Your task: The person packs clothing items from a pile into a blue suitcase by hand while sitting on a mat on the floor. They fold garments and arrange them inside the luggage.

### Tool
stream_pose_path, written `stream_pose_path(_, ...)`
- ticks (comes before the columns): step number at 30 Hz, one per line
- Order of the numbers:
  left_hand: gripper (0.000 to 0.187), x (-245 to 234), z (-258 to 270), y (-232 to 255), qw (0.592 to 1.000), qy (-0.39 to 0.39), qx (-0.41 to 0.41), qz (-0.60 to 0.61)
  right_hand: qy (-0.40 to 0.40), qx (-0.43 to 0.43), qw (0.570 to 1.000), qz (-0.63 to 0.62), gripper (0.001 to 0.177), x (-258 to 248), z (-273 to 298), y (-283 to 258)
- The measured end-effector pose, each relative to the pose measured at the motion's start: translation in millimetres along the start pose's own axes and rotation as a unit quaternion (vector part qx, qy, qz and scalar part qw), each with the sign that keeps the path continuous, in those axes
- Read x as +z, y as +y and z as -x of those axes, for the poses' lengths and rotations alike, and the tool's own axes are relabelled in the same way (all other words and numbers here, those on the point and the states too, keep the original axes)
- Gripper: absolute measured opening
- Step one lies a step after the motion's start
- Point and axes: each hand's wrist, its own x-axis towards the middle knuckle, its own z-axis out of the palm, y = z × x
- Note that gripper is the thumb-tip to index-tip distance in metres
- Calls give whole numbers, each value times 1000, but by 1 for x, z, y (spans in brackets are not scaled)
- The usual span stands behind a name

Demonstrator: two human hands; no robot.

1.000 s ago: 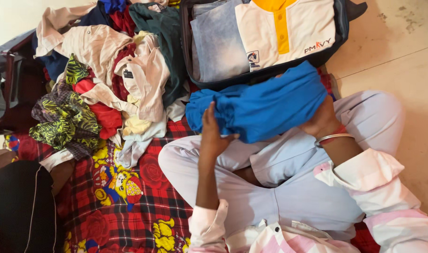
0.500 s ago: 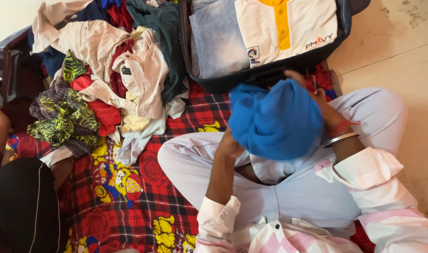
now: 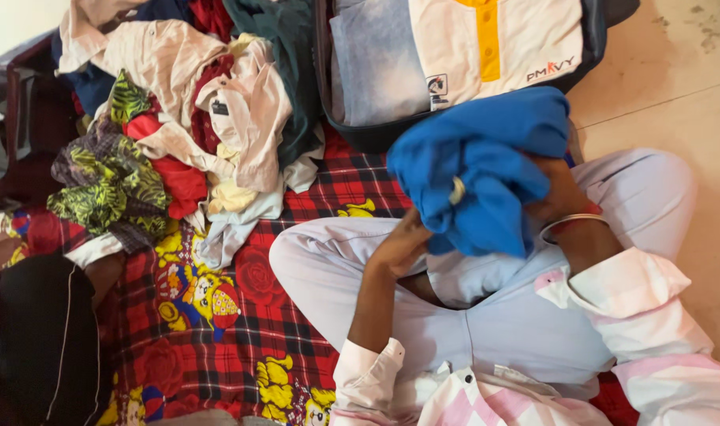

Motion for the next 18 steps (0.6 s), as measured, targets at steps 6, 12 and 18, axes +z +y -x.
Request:
stream_pose_path(6,62,35,2,-4,944,-156,-48,288,-77,64,986,133,79,-11,1,9)
stream_pose_path(12,57,46,4,25,986,-6,29,163,-147,78,980,112,85,-13,-10,27)
stream_pose_path(18,52,27,15,72,973,65,181,-127,-91,184,953,224,49,-17,-4,-2)
